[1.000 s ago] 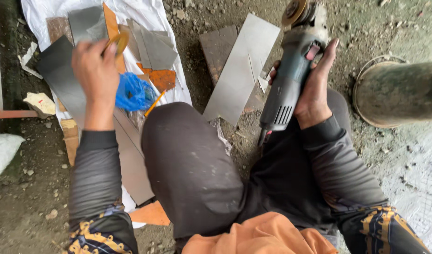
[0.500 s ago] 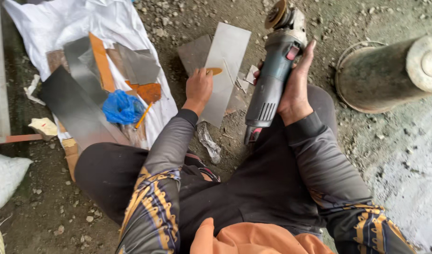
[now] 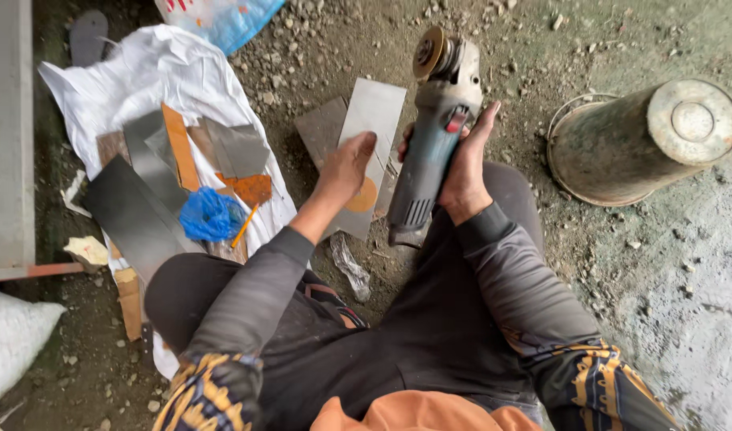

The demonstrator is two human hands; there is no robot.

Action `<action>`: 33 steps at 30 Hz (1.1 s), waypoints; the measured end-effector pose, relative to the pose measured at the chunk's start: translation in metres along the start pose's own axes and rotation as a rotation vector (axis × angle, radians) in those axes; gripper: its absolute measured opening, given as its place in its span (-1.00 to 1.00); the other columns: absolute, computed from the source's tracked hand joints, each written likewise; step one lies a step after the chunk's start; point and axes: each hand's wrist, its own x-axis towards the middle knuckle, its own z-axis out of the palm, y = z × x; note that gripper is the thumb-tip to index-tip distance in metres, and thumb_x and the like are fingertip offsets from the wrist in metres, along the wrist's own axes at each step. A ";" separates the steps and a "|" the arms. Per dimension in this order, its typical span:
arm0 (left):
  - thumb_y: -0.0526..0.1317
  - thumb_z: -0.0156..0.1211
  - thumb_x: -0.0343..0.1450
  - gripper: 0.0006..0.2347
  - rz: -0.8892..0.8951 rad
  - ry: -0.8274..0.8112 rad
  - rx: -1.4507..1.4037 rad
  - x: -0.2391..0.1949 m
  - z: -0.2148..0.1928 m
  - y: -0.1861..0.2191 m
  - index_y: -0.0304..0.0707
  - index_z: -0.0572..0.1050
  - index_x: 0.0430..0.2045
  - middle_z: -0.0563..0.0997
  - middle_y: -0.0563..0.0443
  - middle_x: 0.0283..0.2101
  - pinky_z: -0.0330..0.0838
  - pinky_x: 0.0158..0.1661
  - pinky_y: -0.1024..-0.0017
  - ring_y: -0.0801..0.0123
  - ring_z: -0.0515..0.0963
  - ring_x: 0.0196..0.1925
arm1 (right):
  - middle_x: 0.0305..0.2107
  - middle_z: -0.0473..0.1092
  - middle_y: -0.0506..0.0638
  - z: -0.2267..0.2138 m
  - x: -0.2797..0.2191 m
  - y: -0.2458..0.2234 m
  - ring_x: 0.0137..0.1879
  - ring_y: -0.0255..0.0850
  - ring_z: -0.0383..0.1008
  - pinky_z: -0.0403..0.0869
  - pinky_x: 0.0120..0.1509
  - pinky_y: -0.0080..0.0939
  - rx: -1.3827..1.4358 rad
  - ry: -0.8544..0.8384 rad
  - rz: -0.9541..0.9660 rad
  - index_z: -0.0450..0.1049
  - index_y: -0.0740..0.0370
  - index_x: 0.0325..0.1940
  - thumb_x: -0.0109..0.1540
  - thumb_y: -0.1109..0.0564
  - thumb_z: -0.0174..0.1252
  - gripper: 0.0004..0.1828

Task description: The person uses an angle grinder to cut a white ceramic tile placed on a wooden support. They make several angled cuts, then remove the old cutting disc and install a new one before resuming work.

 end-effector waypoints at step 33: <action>0.12 -0.35 0.69 -0.49 0.121 0.162 0.190 -0.028 -0.092 0.094 -0.32 0.53 0.00 0.58 -0.25 -0.22 0.57 -0.19 0.12 0.03 0.63 -0.24 | -0.27 0.50 0.22 0.050 -0.017 0.050 -0.28 0.05 0.56 0.57 -0.14 0.09 0.032 -0.259 0.174 0.43 0.27 0.17 0.33 -0.48 -0.08 -0.22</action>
